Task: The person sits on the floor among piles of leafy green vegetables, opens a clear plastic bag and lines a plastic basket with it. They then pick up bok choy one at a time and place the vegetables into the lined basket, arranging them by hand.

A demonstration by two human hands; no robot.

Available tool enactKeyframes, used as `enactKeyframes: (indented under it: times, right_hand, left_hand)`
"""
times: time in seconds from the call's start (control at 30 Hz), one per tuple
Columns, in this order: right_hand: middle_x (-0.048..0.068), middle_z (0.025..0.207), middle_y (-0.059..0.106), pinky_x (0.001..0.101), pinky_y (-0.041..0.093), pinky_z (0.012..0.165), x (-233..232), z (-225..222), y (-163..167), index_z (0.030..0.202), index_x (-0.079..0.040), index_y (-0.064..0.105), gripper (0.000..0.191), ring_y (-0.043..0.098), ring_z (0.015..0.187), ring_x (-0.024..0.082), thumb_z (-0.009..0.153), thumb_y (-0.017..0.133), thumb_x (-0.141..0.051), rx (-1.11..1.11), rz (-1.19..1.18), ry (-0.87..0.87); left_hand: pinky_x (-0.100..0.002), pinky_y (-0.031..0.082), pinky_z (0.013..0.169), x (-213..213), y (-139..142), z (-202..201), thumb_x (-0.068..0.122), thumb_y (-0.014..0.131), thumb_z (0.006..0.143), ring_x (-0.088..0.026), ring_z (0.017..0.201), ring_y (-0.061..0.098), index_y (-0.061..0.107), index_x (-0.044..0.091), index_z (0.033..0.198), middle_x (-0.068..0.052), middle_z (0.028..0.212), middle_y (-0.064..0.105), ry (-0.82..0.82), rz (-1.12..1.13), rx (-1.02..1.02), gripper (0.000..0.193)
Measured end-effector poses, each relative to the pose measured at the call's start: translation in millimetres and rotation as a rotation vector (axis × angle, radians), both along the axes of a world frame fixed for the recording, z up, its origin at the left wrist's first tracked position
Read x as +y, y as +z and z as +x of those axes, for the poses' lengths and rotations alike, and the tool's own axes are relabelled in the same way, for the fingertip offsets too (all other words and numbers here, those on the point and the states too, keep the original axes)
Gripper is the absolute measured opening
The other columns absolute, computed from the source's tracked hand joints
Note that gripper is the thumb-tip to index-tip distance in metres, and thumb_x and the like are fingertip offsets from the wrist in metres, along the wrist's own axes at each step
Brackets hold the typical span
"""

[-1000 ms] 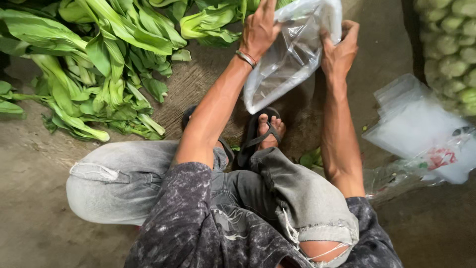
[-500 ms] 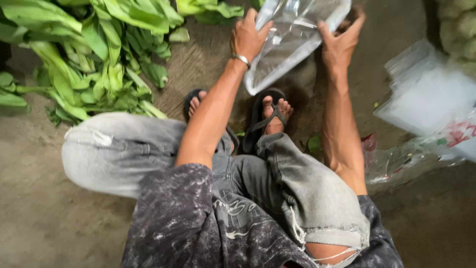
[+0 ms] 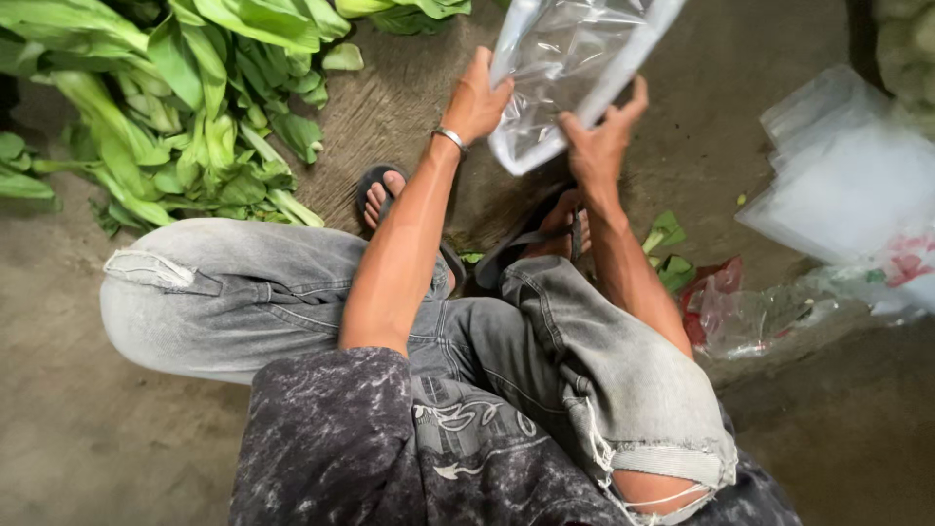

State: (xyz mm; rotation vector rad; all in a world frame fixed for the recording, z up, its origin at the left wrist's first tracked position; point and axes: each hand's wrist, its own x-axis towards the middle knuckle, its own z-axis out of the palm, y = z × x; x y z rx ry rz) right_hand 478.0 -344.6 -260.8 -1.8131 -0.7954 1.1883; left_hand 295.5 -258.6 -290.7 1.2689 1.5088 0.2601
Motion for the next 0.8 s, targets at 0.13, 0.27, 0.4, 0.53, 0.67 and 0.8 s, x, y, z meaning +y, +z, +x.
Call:
enactKeyframes:
  times: [0.13, 0.27, 0.4, 0.53, 0.67, 0.8]
  right_hand:
    - [0.033, 0.127, 0.056, 0.0379, 0.063, 0.087, -5.8, -2.7, 0.7, 0.163, -0.010, -0.001, 0.116, 0.069, 0.104, 0.035, 0.087, 0.087, -0.008, 0.225, -0.123, -0.186]
    - [0.029, 0.148, 0.049, 0.0446, 0.057, 0.105, -13.7, -11.3, -3.9, 0.162, -0.009, -0.001, 0.122, 0.062, 0.131, 0.037, 0.086, 0.094, -0.005, 0.069, 0.063, 0.049]
    - [0.025, 0.154, 0.051, 0.0461, 0.057, 0.109, -17.7, -7.7, -5.5, 0.167, -0.011, 0.002, 0.116, 0.063, 0.134, 0.038, 0.086, 0.085, -0.007, -0.060, 0.006, 0.082]
    - [0.028, 0.151, 0.049, 0.0446, 0.053, 0.110, -22.0, -2.4, -3.5, 0.164, -0.011, 0.000, 0.122, 0.059, 0.134, 0.040, 0.082, 0.090, -0.014, -0.151, -0.114, 0.103]
    - [0.031, 0.160, 0.028, 0.0520, 0.039, 0.123, -26.1, -2.3, -2.7, 0.164, -0.013, 0.002, 0.123, 0.036, 0.147, 0.041, 0.084, 0.094, -0.027, -0.479, 0.102, 0.143]
    - [0.021, 0.172, 0.016, 0.0591, 0.018, 0.135, -20.5, 2.2, 2.5, 0.168, -0.018, 0.023, 0.091, 0.014, 0.160, 0.040, 0.102, 0.085, -0.032, -1.026, 0.215, 0.513]
  left_hand:
    - [-0.044, 0.055, 0.084, -0.7, 3.6, -8.3, 0.027, 0.090, 0.077, -0.038, 0.100, 0.070, 0.046, 0.003, 0.116, -0.023, 0.108, 0.069, -0.103, 0.037, -0.059, 0.064]
    - [-0.046, 0.057, 0.083, -12.9, 7.3, -6.6, 0.015, 0.088, 0.075, -0.039, 0.100, 0.070, 0.041, 0.004, 0.122, -0.023, 0.109, 0.069, -0.098, 0.018, -0.006, 0.067]
    - [-0.052, 0.055, 0.088, -21.7, 1.5, -3.6, 0.012, 0.089, 0.079, -0.046, 0.103, 0.066, 0.041, 0.004, 0.129, -0.026, 0.108, 0.070, -0.098, 0.203, 0.233, 0.070]
    - [-0.046, 0.061, 0.083, -28.7, -1.2, -4.1, 0.018, 0.081, 0.084, -0.039, 0.102, 0.072, 0.034, 0.005, 0.138, -0.024, 0.119, 0.066, -0.068, 0.017, 0.206, 0.073]
    - [-0.053, 0.050, 0.097, -40.4, 0.9, 1.3, 0.030, 0.088, 0.076, -0.043, 0.120, 0.054, 0.020, 0.005, 0.150, -0.031, 0.135, 0.050, -0.161, 0.529, 0.320, 0.103]
    - [-0.057, 0.028, 0.122, -51.1, -5.3, 15.8, 0.031, 0.075, 0.108, -0.039, 0.149, 0.029, 0.023, 0.005, 0.161, -0.026, 0.162, 0.031, -0.669, 0.767, 0.569, 0.079]
